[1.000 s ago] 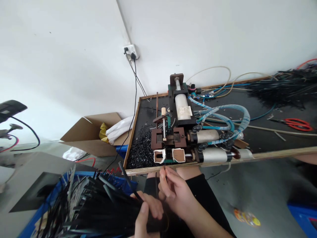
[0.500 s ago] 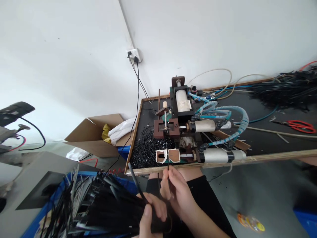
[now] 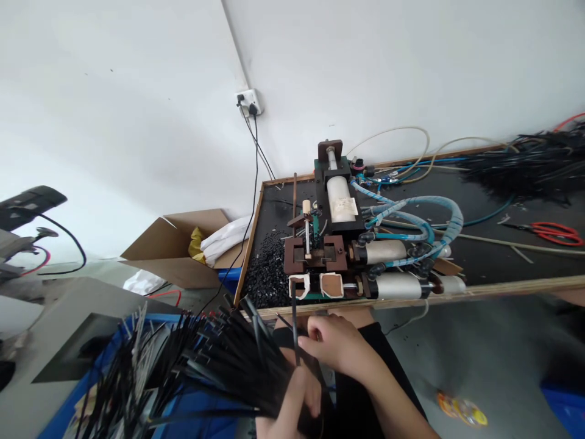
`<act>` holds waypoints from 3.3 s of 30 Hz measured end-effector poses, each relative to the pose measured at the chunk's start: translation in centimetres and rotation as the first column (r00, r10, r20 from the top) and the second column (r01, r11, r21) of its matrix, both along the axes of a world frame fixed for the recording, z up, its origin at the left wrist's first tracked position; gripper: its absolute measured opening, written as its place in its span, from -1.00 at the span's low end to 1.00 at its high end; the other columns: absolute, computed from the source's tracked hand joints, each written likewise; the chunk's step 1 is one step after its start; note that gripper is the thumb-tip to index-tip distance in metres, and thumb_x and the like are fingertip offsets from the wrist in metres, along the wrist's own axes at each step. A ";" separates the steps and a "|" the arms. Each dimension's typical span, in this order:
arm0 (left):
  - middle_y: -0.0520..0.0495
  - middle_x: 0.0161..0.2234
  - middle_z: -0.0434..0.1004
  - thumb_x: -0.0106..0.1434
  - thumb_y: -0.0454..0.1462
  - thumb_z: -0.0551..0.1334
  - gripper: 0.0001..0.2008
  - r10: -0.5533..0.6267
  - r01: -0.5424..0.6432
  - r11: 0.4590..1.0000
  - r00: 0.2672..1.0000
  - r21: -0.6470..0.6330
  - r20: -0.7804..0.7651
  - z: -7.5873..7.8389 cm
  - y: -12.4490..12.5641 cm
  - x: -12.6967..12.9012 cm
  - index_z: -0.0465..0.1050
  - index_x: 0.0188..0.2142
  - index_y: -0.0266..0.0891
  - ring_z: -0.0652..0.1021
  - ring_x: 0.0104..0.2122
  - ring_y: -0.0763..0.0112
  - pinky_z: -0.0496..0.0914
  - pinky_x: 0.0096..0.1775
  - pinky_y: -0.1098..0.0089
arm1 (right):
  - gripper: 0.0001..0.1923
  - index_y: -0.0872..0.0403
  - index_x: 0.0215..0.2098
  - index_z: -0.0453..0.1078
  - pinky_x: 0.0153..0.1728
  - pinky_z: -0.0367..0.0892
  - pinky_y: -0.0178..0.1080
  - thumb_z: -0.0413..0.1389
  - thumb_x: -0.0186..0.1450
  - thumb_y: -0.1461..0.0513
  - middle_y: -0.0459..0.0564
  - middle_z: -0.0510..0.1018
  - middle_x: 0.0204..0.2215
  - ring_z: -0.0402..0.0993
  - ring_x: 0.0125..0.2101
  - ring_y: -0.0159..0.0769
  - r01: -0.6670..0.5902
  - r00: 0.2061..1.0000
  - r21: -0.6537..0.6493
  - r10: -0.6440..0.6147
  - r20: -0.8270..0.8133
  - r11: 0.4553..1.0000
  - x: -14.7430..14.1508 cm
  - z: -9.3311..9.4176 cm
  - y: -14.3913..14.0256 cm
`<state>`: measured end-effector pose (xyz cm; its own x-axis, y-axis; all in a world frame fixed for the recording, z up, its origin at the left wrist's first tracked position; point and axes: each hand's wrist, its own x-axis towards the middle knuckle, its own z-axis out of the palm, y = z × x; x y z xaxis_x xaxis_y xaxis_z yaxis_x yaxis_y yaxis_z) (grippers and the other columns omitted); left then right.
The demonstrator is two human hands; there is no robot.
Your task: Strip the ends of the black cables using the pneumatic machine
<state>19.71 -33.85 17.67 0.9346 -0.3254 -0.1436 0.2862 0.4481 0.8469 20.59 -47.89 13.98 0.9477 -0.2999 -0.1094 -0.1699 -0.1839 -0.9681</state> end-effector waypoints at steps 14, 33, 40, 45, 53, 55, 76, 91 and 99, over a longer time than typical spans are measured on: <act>0.01 -0.74 0.43 0.14 -0.07 0.57 -0.57 -0.134 0.166 0.949 0.982 0.268 -0.136 0.3 0.7 0.5 0.51 -0.63 -0.26 0.43 -0.71 0.47 0.35 -0.58 0.48 | -0.73 0.03 -0.42 0.55 -0.37 0.21 -0.22 0.20 0.46 0.20 -0.07 0.46 -0.50 0.36 -0.44 -0.24 0.073 0.890 0.214 -0.161 0.427 0.974 -2.5 4.1 2.1; 0.03 -0.41 0.56 0.11 -0.18 0.59 -0.74 0.254 -0.253 0.967 0.965 0.038 -0.057 -0.2 0.6 2.7 0.55 -0.37 -0.17 0.61 -0.32 0.30 0.62 -0.15 0.34 | -0.70 0.12 -0.33 0.50 -0.68 -0.12 -0.43 0.38 0.36 0.08 -0.15 0.58 -0.52 -0.08 -0.74 -0.63 -0.138 0.921 0.960 -0.326 0.215 0.242 0.9 2.0 3.9; 0.04 -0.41 0.53 0.21 -0.21 0.50 -0.78 0.257 -0.255 0.965 0.966 0.053 -0.031 1.6 -0.4 1.8 0.48 -0.34 -0.14 0.53 -0.37 0.36 0.55 -0.24 0.42 | -0.64 0.07 -0.34 0.40 -0.77 -0.16 -0.46 0.43 0.30 0.06 -0.31 0.35 -0.68 -0.21 -0.76 -0.58 -0.226 0.945 0.965 -0.210 0.250 0.132 1.3 1.2 3.2; 0.06 -0.44 0.57 0.14 -0.15 0.56 -0.71 0.256 -0.253 0.965 0.966 0.073 -0.041 2.1 -0.5 1.1 0.48 -0.35 -0.12 0.59 -0.34 0.34 0.57 -0.20 0.42 | -0.65 0.07 -0.33 0.39 -0.77 -0.16 -0.47 0.42 0.32 0.07 -0.31 0.36 -0.68 -0.26 -0.74 -0.56 -0.250 0.950 0.966 -0.176 0.259 0.071 1.0 1.3 3.0; 0.07 -0.47 0.55 0.22 -0.20 0.50 -0.77 0.279 -0.281 0.958 0.959 0.063 0.040 2.5 -0.8 0.7 0.47 -0.32 -0.10 0.54 -0.42 0.36 0.59 -0.17 0.36 | -0.69 0.07 -0.34 0.40 -0.78 -0.12 -0.49 0.40 0.33 0.10 -0.31 0.36 -0.70 -0.27 -0.74 -0.53 -0.286 0.945 0.958 -0.167 0.282 0.000 1.1 0.7 2.9; 0.08 -0.47 0.55 0.23 -0.20 0.49 -0.78 0.267 -0.269 0.961 0.963 0.067 0.041 2.5 -0.9 0.7 0.46 -0.32 -0.09 0.53 -0.42 0.37 0.59 -0.16 0.36 | -0.70 0.08 -0.33 0.40 -0.78 -0.11 -0.48 0.39 0.34 0.12 -0.30 0.37 -0.70 -0.28 -0.75 -0.53 -0.295 0.943 0.956 -0.167 0.289 -0.009 1.2 0.5 2.8; 0.07 -0.54 0.50 0.18 -0.16 0.54 -0.76 0.205 -0.205 0.979 0.979 -0.007 0.019 2.2 -0.9 0.6 0.54 -0.36 -0.17 0.47 -0.54 0.46 0.49 -0.38 0.48 | -0.65 0.01 -0.32 0.31 -0.69 -0.18 -0.37 0.24 0.36 -0.04 -0.34 0.24 -0.70 -0.22 -0.73 -0.49 -0.148 0.951 0.911 -0.198 0.238 0.384 1.1 0.6 3.0; 0.03 -0.57 0.45 0.15 -0.12 0.54 -0.75 0.115 -0.127 0.976 0.991 0.176 0.074 1.3 -0.5 0.2 0.55 -0.40 -0.14 0.42 -0.57 0.35 0.37 -0.50 0.36 | -0.58 0.05 -0.78 0.14 -0.43 -0.07 -0.20 0.17 0.13 0.37 -0.23 0.16 -0.79 0.09 -0.61 -0.37 -0.231 0.964 -0.086 0.216 -0.152 0.969 0.8 -1.5 -0.3; 0.03 -0.54 0.49 0.09 -0.14 0.57 -0.74 0.143 -0.151 0.970 0.988 0.191 0.052 1.4 -0.9 0.8 0.57 -0.39 -0.14 0.43 -0.55 0.36 0.39 -0.48 0.38 | -0.77 0.04 -0.52 0.48 -0.36 0.06 -0.22 0.26 0.30 0.23 -0.10 0.60 -0.52 0.41 -0.44 -0.26 -0.067 0.986 -0.332 0.012 -0.164 0.941 0.8 0.0 0.1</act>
